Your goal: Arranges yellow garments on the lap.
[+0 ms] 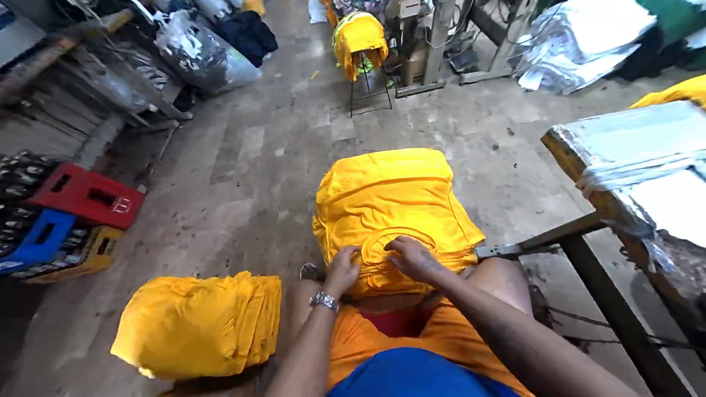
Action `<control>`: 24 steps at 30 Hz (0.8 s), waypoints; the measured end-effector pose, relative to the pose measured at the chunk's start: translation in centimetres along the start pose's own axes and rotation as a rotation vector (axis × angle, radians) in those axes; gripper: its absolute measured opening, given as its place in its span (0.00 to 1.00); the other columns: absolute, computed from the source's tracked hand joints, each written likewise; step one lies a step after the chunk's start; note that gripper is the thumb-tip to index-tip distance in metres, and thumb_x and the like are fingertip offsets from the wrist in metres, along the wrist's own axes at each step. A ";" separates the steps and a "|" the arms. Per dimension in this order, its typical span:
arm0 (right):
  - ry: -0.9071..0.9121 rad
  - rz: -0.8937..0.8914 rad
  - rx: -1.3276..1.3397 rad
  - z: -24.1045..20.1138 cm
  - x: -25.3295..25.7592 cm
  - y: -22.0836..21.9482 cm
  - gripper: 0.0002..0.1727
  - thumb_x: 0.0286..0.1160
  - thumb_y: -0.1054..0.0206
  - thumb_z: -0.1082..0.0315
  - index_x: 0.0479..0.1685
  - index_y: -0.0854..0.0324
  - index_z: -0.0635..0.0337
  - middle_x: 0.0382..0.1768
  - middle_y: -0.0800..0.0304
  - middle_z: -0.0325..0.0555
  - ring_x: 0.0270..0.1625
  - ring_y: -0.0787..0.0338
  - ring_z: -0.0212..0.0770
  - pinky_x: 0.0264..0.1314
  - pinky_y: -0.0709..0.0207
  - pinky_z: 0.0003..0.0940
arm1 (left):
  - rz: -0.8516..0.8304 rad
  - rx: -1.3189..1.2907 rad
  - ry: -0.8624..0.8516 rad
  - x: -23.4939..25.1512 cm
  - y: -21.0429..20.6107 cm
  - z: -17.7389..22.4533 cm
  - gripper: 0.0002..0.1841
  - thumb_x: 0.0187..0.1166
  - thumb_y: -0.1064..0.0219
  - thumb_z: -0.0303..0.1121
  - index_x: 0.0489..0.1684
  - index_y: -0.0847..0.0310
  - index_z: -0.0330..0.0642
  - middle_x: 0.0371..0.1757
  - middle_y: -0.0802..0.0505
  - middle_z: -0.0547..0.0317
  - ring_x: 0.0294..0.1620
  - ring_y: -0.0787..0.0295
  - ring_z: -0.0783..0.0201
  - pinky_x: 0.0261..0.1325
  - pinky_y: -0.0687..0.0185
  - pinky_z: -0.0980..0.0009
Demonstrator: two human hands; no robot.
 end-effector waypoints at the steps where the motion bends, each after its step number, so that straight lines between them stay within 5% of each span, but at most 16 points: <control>1: -0.003 -0.024 -0.026 -0.5 0.6 -1.1 0.20 0.80 0.30 0.54 0.66 0.14 0.51 0.66 0.13 0.51 0.69 0.15 0.55 0.70 0.23 0.62 | -0.065 0.042 -0.019 0.9 -0.3 0.3 0.31 0.70 0.27 0.29 0.79 0.25 0.42 0.81 0.23 0.44 0.83 0.30 0.44 0.80 0.34 0.36; 3: 0.000 -0.043 -0.101 -0.2 1.0 -2.9 0.21 0.81 0.33 0.50 0.67 0.15 0.48 0.69 0.15 0.49 0.73 0.19 0.55 0.72 0.26 0.62 | -0.177 0.141 -0.041 1.7 -0.7 0.4 0.39 0.68 0.22 0.37 0.86 0.31 0.48 0.88 0.31 0.45 0.87 0.36 0.43 0.80 0.36 0.33; 7: 0.023 -0.053 -0.109 2.8 -0.6 -3.7 0.14 0.86 0.38 0.58 0.52 0.10 0.53 0.51 0.09 0.48 0.61 0.13 0.53 0.64 0.22 0.57 | -0.160 0.359 -0.062 0.2 -2.3 1.1 0.21 0.86 0.39 0.41 0.76 0.18 0.54 0.82 0.20 0.56 0.83 0.26 0.52 0.82 0.33 0.45; 11: 0.010 -0.222 -0.128 3.7 -2.7 -3.0 0.18 0.89 0.42 0.54 0.55 0.10 0.54 0.54 0.09 0.49 0.64 0.14 0.52 0.71 0.27 0.56 | -0.226 0.446 -0.109 -2.6 -3.7 3.3 0.20 0.90 0.47 0.38 0.75 0.17 0.56 0.81 0.18 0.58 0.88 0.32 0.53 0.84 0.36 0.46; 15: -0.023 -0.208 -0.102 -0.4 -0.5 -2.0 0.25 0.84 0.38 0.42 0.63 0.13 0.49 0.57 0.11 0.49 0.63 0.13 0.52 0.66 0.25 0.61 | -0.215 0.117 -0.172 -1.0 -0.3 1.2 0.35 0.82 0.33 0.37 0.91 0.38 0.50 0.78 0.15 0.50 0.76 0.17 0.51 0.80 0.27 0.44; 18: -0.019 -0.189 -0.075 -2.2 0.2 -2.6 0.17 0.85 0.35 0.51 0.54 0.10 0.52 0.53 0.10 0.49 0.61 0.13 0.52 0.64 0.24 0.60 | -0.180 0.088 -0.215 -1.8 1.0 0.5 0.45 0.71 0.23 0.38 0.92 0.42 0.49 0.85 0.24 0.54 0.85 0.30 0.53 0.85 0.38 0.41; 21: -0.005 -0.110 0.112 -3.7 0.7 0.8 0.15 0.87 0.37 0.60 0.52 0.11 0.62 0.48 0.08 0.54 0.55 0.09 0.52 0.64 0.18 0.57 | -0.095 0.147 -0.223 -2.1 1.3 2.5 0.37 0.71 0.21 0.47 0.82 0.28 0.45 0.82 0.21 0.51 0.86 0.31 0.50 0.85 0.43 0.35; 24: 0.037 0.250 0.059 -5.6 -0.1 4.5 0.12 0.85 0.35 0.61 0.47 0.11 0.60 0.43 0.09 0.50 0.49 0.08 0.50 0.55 0.16 0.56 | 0.154 0.059 -0.271 0.0 3.8 4.9 0.11 0.83 0.35 0.30 0.53 0.11 0.36 0.52 0.06 0.46 0.60 0.10 0.49 0.75 0.26 0.44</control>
Point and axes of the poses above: each hand's wrist, its own x-axis towards the middle knuckle, its own y-axis out of the back of the hand, z = x × y, the point moved 2 cm from there along x, towards the middle knuckle
